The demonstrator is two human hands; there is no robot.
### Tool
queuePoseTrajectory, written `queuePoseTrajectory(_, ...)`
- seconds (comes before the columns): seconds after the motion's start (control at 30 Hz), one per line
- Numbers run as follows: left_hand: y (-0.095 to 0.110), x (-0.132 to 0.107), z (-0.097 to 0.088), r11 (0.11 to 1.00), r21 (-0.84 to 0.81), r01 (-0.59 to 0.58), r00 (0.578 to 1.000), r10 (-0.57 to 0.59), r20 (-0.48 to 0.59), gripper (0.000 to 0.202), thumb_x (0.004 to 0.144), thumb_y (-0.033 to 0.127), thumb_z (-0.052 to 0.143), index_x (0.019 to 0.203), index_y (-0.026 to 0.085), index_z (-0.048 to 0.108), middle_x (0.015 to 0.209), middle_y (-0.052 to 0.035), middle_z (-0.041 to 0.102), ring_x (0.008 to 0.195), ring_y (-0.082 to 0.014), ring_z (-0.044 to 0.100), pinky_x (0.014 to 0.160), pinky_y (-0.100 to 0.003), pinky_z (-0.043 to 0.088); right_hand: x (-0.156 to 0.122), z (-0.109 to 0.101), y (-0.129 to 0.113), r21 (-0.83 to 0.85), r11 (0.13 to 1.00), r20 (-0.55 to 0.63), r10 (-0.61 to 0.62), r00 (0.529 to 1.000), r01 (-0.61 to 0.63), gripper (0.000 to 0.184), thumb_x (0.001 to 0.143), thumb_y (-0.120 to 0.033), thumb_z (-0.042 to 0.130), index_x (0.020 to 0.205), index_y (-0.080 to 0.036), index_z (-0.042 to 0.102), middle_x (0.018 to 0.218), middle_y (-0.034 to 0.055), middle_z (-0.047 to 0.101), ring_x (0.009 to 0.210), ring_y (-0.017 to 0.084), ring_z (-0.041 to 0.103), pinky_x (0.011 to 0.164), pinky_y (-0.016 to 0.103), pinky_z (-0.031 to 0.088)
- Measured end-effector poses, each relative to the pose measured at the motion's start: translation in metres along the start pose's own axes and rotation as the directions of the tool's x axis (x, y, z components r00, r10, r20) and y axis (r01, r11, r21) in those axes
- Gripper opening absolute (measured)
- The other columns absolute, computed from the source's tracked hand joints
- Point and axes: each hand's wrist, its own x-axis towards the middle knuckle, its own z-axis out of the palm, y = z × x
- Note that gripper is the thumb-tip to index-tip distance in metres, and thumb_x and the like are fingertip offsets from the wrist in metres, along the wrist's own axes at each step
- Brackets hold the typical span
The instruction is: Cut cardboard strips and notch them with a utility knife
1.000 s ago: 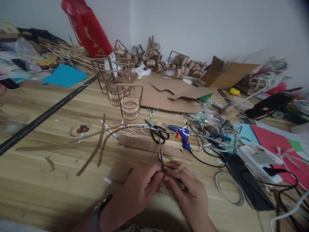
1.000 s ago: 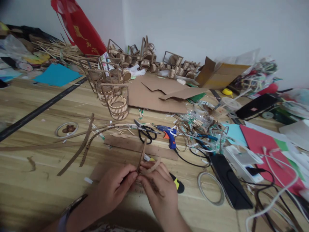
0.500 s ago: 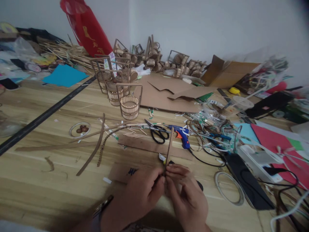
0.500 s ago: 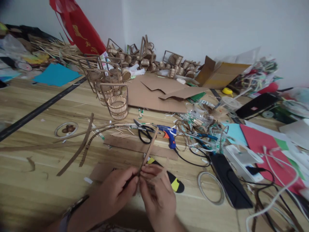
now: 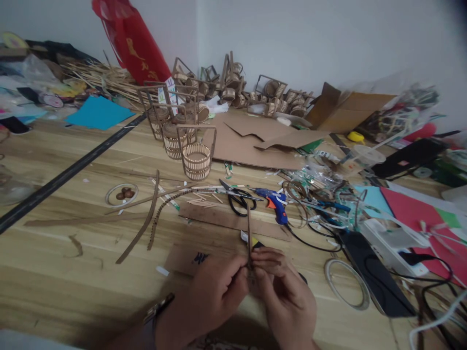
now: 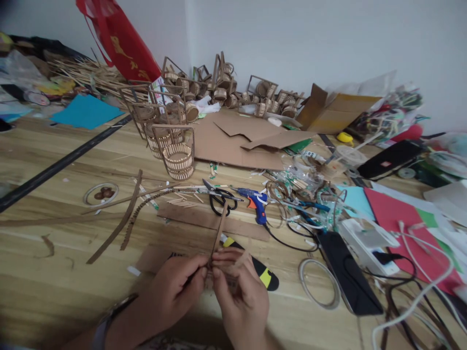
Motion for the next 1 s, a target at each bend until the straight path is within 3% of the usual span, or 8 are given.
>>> queuePoseTrajectory(0.1,0.001,0.002,-0.002,0.999,-0.023,0.024,1.0,-0.024,0.01,0.026,0.098,0.023,0.037,0.08,0.02,0.055,0.069,0.0011,0.064,0.063,-0.014,0.059,0.059,-0.024,0.037,0.001,-0.001,0.0,0.005,1.0,-0.004,-0.008,1.0,0.008,0.015,0.088,-0.011,0.062,0.082,-0.024,0.067,0.08,0.0029,0.074,0.079,0.019,0.071,0.069,0.032,0.06)
queuePoseTrajectory(0.27,-0.002,0.004,-0.002,0.992,-0.08,0.093,0.994,-0.089,0.057,0.024,0.102,0.032,0.04,0.093,0.021,0.059,0.079,-0.0002,0.068,0.067,-0.0153,0.061,0.06,-0.024,0.039,-0.001,-0.005,0.004,-0.182,0.972,0.03,-0.143,0.989,0.146,0.011,0.091,-0.015,0.062,0.092,-0.024,0.069,0.087,0.0034,0.076,0.093,0.021,0.068,0.079,0.036,0.054)
queuePoseTrajectory(0.43,-0.002,0.002,0.001,1.0,0.005,0.014,1.0,-0.014,0.021,0.033,0.105,0.03,0.033,0.084,0.021,0.056,0.074,0.0002,0.065,0.065,-0.0152,0.059,0.06,-0.025,0.038,-0.001,-0.009,0.003,-0.334,0.899,0.083,-0.271,0.959,0.283,0.011,0.095,-0.017,0.058,0.097,-0.023,0.068,0.088,0.0024,0.077,0.093,0.02,0.067,0.083,0.036,0.047)
queuePoseTrajectory(0.6,-0.001,-0.002,0.003,0.998,0.065,0.0,1.0,0.0,-0.009,0.029,0.105,0.028,0.034,0.088,0.022,0.056,0.077,0.0,0.066,0.069,-0.0159,0.061,0.063,-0.025,0.04,0.002,-0.01,-0.003,-0.408,0.844,0.115,-0.331,0.937,0.348,0.014,0.099,-0.021,0.053,0.096,-0.022,0.066,0.082,0.0018,0.077,0.085,0.019,0.068,0.082,0.037,0.042)
queuePoseTrajectory(0.83,-0.003,-0.006,0.003,0.994,0.091,-0.067,0.998,0.065,0.025,0.027,0.104,0.027,0.033,0.095,0.022,0.058,0.086,-0.0017,0.069,0.08,-0.0176,0.065,0.07,-0.027,0.043,0.0,-0.009,0.0,-0.349,0.894,0.072,-0.274,0.959,0.282,0.009,0.095,-0.018,0.056,0.093,-0.023,0.062,0.08,0.0007,0.075,0.083,0.019,0.067,0.08,0.036,0.045)
queuePoseTrajectory(1.0,0.002,-0.002,-0.001,0.997,0.059,-0.05,0.998,0.048,0.031,0.03,0.104,0.026,0.033,0.088,0.021,0.057,0.079,-0.0005,0.067,0.071,-0.0157,0.061,0.065,-0.026,0.041,-0.004,-0.008,0.005,-0.196,0.964,0.028,-0.175,0.984,0.177,0.012,0.09,-0.013,0.057,0.094,-0.024,0.062,0.079,0.0012,0.073,0.086,0.02,0.067,0.075,0.036,0.052)
